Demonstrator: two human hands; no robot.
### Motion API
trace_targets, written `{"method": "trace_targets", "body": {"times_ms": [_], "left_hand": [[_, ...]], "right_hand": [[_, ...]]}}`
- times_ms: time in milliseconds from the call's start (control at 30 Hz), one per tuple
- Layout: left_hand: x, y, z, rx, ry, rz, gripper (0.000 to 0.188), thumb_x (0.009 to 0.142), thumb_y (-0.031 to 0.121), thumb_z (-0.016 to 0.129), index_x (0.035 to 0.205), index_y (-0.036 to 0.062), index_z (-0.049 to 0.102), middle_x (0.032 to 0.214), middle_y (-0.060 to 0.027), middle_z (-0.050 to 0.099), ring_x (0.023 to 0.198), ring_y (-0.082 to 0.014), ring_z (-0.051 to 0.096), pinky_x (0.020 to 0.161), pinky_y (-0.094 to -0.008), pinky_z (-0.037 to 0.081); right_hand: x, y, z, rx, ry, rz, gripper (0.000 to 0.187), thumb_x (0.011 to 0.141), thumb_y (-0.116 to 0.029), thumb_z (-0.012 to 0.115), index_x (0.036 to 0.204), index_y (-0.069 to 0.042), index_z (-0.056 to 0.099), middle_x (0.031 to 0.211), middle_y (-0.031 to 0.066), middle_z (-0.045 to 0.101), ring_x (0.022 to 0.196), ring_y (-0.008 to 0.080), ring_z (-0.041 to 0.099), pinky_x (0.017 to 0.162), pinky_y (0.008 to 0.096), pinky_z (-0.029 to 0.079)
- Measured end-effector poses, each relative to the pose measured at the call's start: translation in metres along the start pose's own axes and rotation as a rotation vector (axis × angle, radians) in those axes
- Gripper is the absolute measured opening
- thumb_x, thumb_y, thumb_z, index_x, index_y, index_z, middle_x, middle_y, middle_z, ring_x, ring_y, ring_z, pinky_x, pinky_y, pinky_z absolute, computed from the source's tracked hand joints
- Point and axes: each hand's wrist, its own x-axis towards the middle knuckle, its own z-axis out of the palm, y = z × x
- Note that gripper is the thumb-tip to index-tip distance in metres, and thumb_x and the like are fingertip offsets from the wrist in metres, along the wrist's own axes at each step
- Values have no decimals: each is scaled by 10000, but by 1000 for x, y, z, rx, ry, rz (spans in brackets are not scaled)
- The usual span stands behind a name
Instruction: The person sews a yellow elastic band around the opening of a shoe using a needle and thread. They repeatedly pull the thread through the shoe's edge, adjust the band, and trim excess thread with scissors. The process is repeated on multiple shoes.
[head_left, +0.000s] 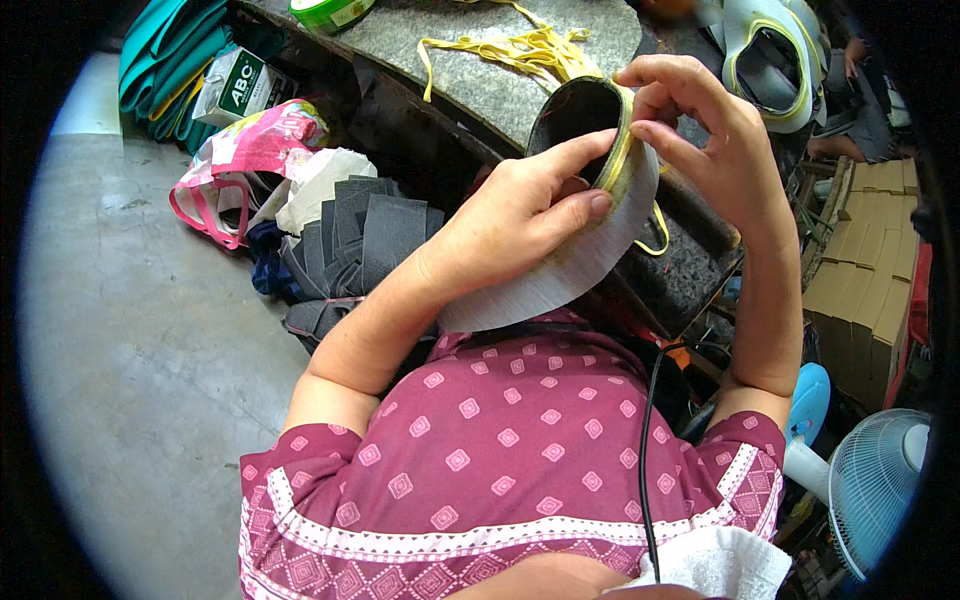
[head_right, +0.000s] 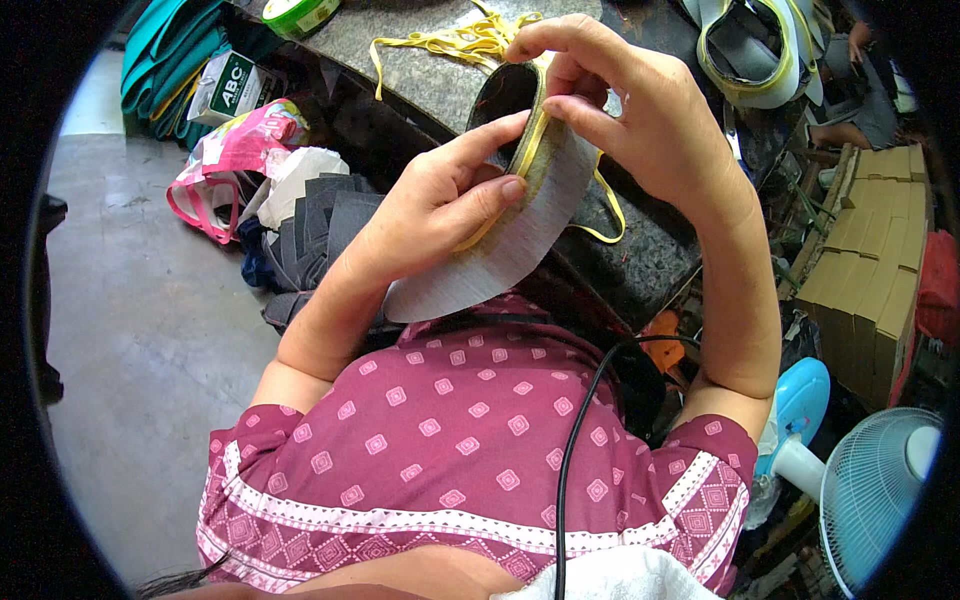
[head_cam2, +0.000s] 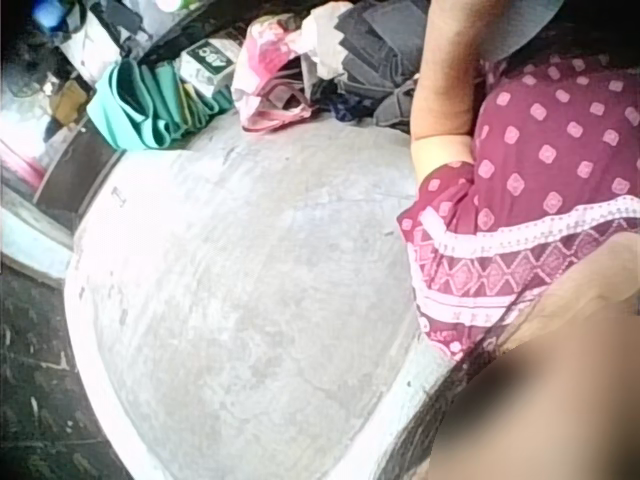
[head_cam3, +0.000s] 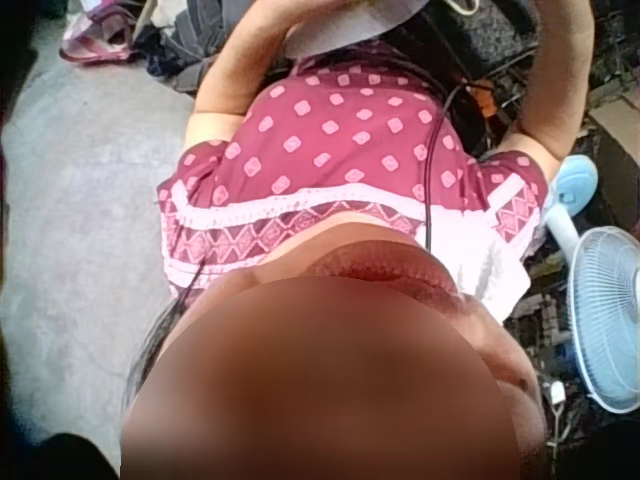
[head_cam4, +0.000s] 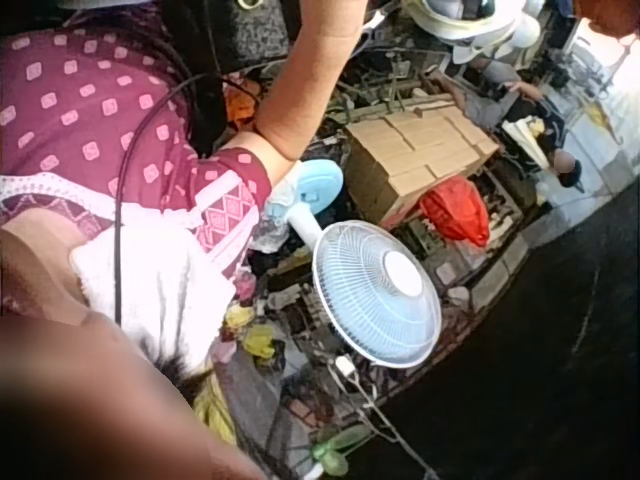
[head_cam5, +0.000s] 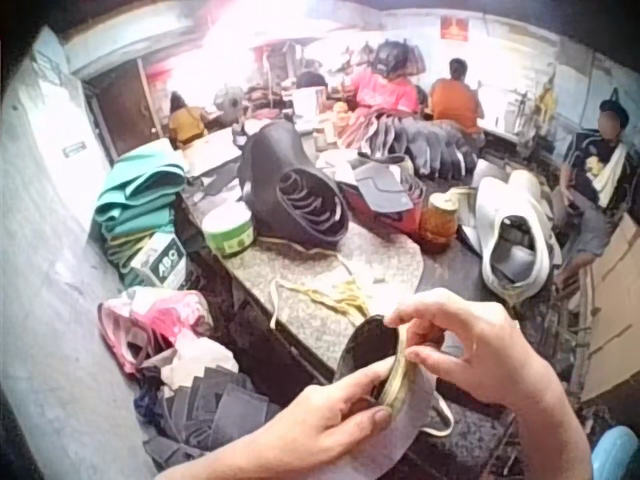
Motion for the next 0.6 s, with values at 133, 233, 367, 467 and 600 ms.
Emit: {"method": "trace_targets", "body": {"times_ms": [133,233,367,467,600], "left_hand": [[-2,3,-8,-51,-84,-109,475,972,122,596,1401,0,432,983,-15,626,890,-63,576,787,-211,475],[5,-1,-5,-252,7,-4,366,962,130,618,1281,-13,508,960,-14,630,888,-59,572,794,-204,470],[11,-9,-9,-187,108,-59,205,947,128,643,1082,-18,591,950,-7,633,876,-41,563,783,-190,463],[7,-12,-10,-111,144,-91,171,952,105,623,1069,-17,594,940,0,626,871,-36,564,783,-184,461],[3,-10,-9,-165,125,-129,196,960,97,602,1110,-27,576,924,-2,631,875,-38,571,781,-184,466]], "right_hand": [[-1,-3,4,42,14,30,405,802,29,700,1186,-33,591,877,38,634,804,102,604,759,254,506],[-2,-7,15,84,42,29,405,798,18,713,1181,-35,591,876,37,633,802,103,603,759,251,503],[-8,-9,27,159,36,67,443,801,16,725,1215,-46,580,881,35,632,820,107,611,784,255,503],[-12,-6,22,222,42,78,472,830,18,710,1266,-55,545,913,56,639,810,112,618,754,250,515],[-15,-6,16,504,146,263,458,871,49,651,1292,-57,504,940,74,636,734,80,585,655,213,495]]}}
